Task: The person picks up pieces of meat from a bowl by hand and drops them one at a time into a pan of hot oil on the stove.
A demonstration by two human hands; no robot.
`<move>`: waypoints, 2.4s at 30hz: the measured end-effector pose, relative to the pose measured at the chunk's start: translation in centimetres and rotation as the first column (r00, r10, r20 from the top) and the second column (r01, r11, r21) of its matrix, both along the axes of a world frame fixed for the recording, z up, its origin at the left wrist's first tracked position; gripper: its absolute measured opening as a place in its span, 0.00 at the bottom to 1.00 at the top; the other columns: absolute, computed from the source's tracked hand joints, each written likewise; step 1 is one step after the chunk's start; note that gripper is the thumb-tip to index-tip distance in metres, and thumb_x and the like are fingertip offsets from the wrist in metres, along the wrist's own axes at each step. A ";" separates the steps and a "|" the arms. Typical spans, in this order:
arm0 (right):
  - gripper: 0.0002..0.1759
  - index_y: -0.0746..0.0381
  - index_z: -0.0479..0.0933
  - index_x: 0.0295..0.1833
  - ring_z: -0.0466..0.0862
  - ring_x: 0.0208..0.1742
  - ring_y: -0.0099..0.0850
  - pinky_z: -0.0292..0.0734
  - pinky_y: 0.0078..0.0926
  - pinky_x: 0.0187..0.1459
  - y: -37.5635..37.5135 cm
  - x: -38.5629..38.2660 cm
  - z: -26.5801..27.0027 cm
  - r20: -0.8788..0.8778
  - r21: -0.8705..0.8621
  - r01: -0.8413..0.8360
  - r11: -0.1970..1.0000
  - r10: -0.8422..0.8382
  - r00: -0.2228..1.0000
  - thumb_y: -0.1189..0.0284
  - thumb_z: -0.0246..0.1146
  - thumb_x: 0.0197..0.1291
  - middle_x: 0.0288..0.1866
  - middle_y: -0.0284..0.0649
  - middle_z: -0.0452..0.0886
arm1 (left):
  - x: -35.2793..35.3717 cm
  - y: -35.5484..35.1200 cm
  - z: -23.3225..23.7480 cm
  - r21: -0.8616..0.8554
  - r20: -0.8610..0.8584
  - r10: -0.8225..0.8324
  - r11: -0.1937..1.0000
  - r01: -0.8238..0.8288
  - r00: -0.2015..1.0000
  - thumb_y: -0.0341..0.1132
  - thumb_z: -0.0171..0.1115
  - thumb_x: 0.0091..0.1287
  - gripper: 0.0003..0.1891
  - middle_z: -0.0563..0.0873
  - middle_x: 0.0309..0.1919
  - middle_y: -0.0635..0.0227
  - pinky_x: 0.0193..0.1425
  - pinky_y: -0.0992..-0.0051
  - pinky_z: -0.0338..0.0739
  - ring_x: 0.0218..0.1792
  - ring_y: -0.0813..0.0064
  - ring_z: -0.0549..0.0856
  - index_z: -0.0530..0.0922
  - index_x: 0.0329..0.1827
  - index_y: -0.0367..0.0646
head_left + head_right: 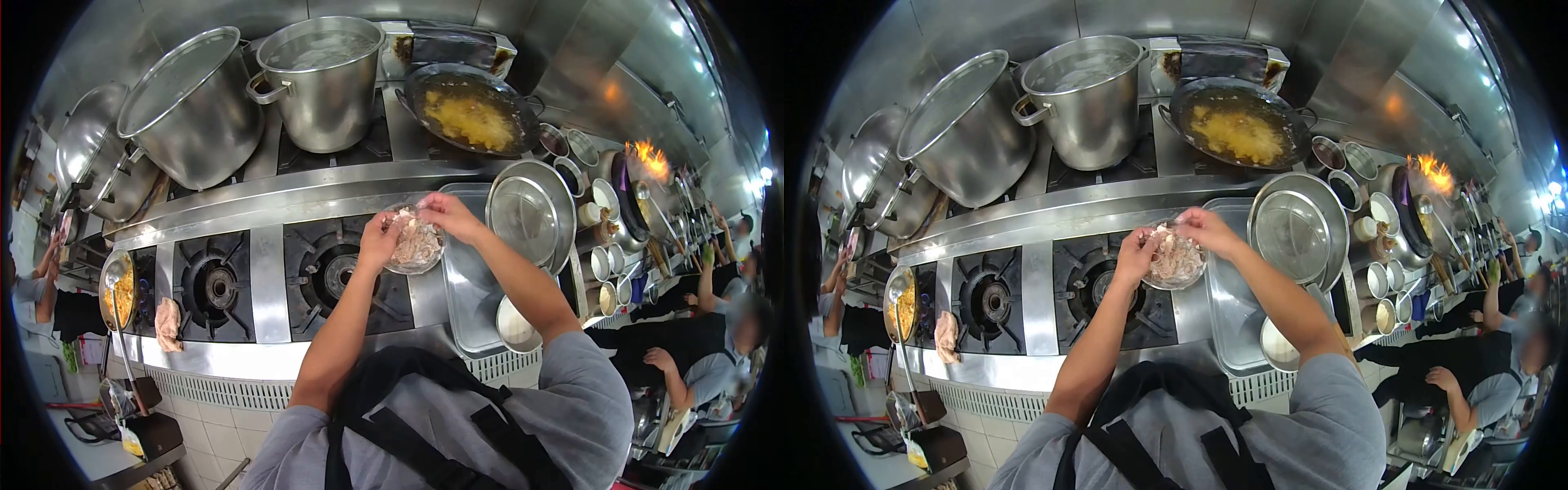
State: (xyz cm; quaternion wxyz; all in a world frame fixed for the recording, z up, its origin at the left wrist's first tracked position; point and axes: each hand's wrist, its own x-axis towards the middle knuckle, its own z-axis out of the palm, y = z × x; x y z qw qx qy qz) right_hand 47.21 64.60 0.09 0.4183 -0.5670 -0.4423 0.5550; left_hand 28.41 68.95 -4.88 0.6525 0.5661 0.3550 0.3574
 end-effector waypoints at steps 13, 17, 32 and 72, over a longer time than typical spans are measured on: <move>0.16 0.66 0.73 0.53 0.79 0.38 0.20 0.75 0.19 0.40 -1.0 0.8 0.1 0.031 0.002 -0.119 0.993 0.119 0.992 0.78 0.61 0.58 0.40 0.36 0.81 | -1.8 0.5 -0.8 -0.187 0.107 0.027 0.982 -0.007 0.994 0.31 0.55 0.68 0.05 0.79 0.35 0.71 0.36 0.79 0.74 0.34 0.82 0.77 0.74 0.42 0.41; 0.10 0.67 0.77 0.47 0.79 0.36 0.19 0.75 0.18 0.38 -1.0 0.4 -0.2 -0.018 -0.024 -0.126 0.992 0.126 0.992 0.75 0.59 0.62 0.38 0.34 0.81 | -1.2 0.6 -1.2 -0.249 0.266 -0.019 0.964 0.088 0.964 0.29 0.56 0.67 0.05 0.79 0.33 0.71 0.35 0.80 0.75 0.31 0.80 0.78 0.73 0.43 0.41; 0.08 0.66 0.76 0.44 0.84 0.39 0.26 0.79 0.22 0.41 1.8 3.7 9.3 0.058 0.245 0.039 0.969 -0.055 0.997 0.78 0.61 0.59 0.38 0.40 0.83 | -1.5 -0.8 -1.2 -0.018 -0.106 -0.134 0.991 0.133 0.985 0.27 0.60 0.59 0.07 0.82 0.25 0.70 0.31 0.79 0.74 0.27 0.82 0.80 0.77 0.40 0.37; 0.09 0.65 0.77 0.33 0.79 0.30 0.18 0.75 0.21 0.34 2.2 1.7 7.9 0.362 0.378 -0.166 0.911 0.019 0.932 0.70 0.66 0.52 0.27 0.35 0.81 | -0.2 0.4 3.2 -0.356 0.553 -0.013 0.901 0.250 0.833 0.27 0.55 0.67 0.04 0.80 0.38 0.68 0.43 0.76 0.78 0.36 0.78 0.80 0.75 0.42 0.38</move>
